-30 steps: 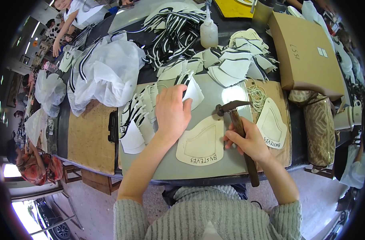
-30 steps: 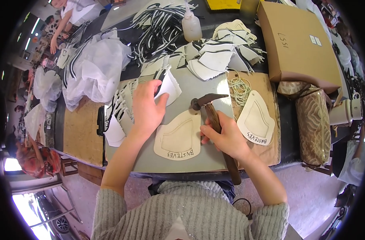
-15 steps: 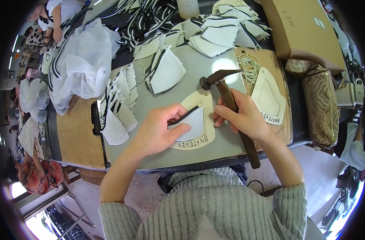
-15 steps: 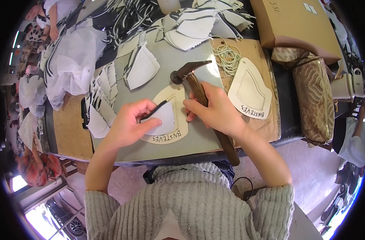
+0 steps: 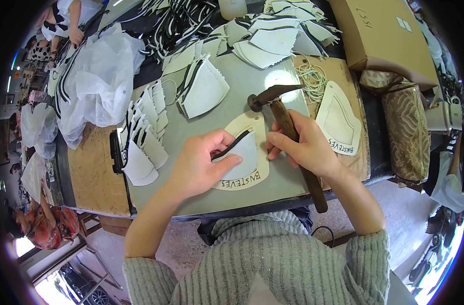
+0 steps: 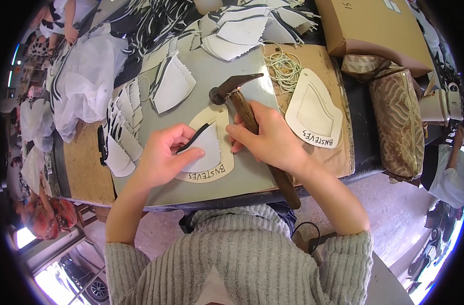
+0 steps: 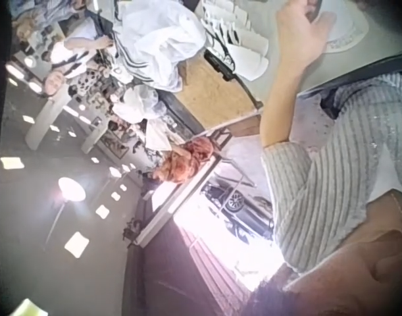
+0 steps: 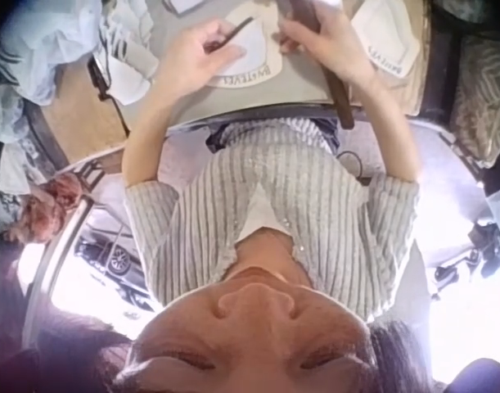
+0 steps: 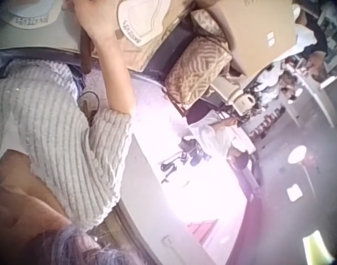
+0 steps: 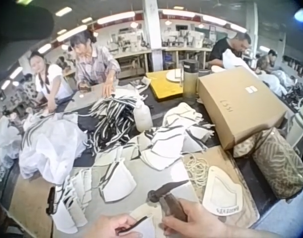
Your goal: Hammering shoe leather components onto a guide board and applying adhesive.
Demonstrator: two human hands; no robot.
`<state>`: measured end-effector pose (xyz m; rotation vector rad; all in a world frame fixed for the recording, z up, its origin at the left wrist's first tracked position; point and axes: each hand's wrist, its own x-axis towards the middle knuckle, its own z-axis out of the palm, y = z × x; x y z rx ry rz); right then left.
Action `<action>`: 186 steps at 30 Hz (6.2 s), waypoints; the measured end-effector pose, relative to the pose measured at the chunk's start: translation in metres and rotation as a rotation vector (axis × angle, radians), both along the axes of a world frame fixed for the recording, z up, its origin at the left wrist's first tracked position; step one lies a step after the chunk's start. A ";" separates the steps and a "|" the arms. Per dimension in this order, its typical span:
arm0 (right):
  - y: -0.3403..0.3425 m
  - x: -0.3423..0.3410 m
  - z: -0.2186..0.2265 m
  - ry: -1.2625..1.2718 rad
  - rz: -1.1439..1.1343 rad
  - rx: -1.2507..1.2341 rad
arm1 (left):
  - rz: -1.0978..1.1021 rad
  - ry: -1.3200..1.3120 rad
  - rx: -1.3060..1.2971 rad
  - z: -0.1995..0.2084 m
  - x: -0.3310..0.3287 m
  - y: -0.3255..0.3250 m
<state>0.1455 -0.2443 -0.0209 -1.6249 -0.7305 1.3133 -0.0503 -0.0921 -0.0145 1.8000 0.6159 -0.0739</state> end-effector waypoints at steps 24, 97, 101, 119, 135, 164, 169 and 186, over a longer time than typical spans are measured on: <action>-0.006 -0.010 0.004 0.119 0.037 0.157 | -0.001 0.002 0.225 0.006 0.003 -0.006; -0.002 -0.022 0.009 0.053 0.064 -0.027 | -0.041 -0.050 0.494 0.003 -0.026 -0.020; -0.003 -0.022 0.006 0.059 0.066 0.008 | -0.078 0.038 0.445 0.014 -0.017 -0.017; -0.015 0.010 0.050 -0.897 0.371 0.073 | -0.338 -0.191 0.837 -0.015 -0.027 -0.048; 0.000 0.006 0.044 -1.165 0.662 -0.008 | 0.200 -0.334 0.723 -0.018 0.008 -0.017; -0.008 -0.009 0.056 -1.259 0.568 -0.061 | -0.070 -0.381 1.028 -0.028 -0.013 -0.035; -0.003 -0.003 0.055 -1.225 0.529 -0.029 | -0.045 -0.414 1.102 -0.033 -0.008 -0.031; -0.005 -0.007 0.055 -1.250 0.642 -0.061 | -0.090 -0.463 1.072 -0.040 -0.009 -0.038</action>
